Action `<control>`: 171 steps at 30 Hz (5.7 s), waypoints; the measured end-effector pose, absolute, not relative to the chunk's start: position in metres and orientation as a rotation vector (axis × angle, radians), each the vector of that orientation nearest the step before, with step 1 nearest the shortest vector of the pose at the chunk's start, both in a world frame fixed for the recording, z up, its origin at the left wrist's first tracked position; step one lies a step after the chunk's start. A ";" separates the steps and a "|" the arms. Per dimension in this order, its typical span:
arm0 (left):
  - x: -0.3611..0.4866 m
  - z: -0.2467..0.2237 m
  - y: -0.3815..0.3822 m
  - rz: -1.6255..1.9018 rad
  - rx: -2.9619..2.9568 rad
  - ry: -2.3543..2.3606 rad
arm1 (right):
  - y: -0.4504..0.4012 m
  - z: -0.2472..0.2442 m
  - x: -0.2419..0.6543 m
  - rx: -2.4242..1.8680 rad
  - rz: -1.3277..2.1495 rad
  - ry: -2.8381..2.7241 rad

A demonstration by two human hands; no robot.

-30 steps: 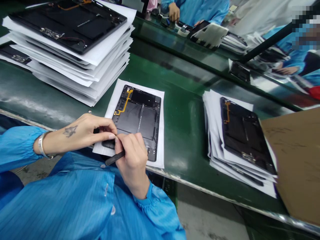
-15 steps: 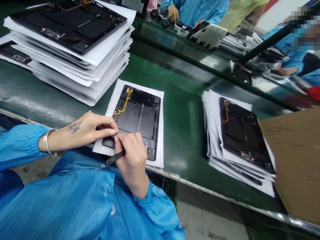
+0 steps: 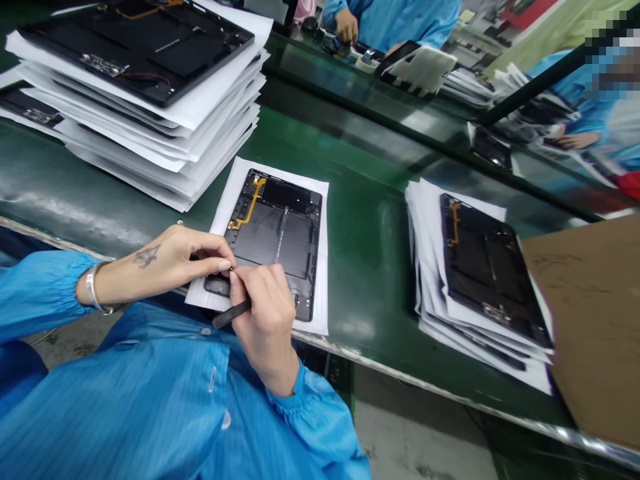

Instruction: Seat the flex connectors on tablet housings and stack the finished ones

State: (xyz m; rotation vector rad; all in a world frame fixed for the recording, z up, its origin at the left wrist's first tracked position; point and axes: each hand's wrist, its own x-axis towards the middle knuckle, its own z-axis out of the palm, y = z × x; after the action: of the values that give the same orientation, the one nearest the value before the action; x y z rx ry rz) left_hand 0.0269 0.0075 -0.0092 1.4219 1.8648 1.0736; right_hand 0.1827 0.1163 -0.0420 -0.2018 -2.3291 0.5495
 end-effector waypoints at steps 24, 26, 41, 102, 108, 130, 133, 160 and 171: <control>0.032 -0.018 0.003 1.159 1.688 1.894 | 0.117 -0.045 0.182 -0.186 0.419 -2.332; 0.032 -0.021 0.003 1.184 1.633 1.880 | 0.117 -0.045 0.183 -0.186 0.419 -2.327; 0.022 -0.020 -0.003 1.193 1.531 1.931 | 0.120 -0.035 0.182 -0.228 0.687 -2.399; 0.029 -0.024 -0.027 0.528 2.239 2.265 | 0.130 -0.047 0.189 0.197 0.250 -2.523; 0.030 -0.014 -0.028 0.361 2.322 2.230 | 0.129 -0.047 0.187 0.210 0.227 -2.559; 0.034 -0.017 -0.046 0.273 2.702 2.187 | 0.134 -0.045 0.190 0.193 0.631 -2.421; 0.036 -0.012 -0.044 0.047 2.844 2.160 | 0.141 -0.033 0.198 0.075 0.886 -2.258; 0.015 -0.045 -0.018 0.643 2.148 2.067 | 0.135 -0.032 0.195 0.156 0.180 -2.679; 0.015 -0.046 -0.017 0.626 2.198 2.084 | 0.136 -0.028 0.192 0.257 0.090 -2.757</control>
State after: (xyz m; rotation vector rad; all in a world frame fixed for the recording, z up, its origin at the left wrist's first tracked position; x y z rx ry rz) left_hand 0.0155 -0.0172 -0.0462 2.1978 2.0836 0.6263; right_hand 0.1916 0.1358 -0.0275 0.2573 -2.7575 0.0895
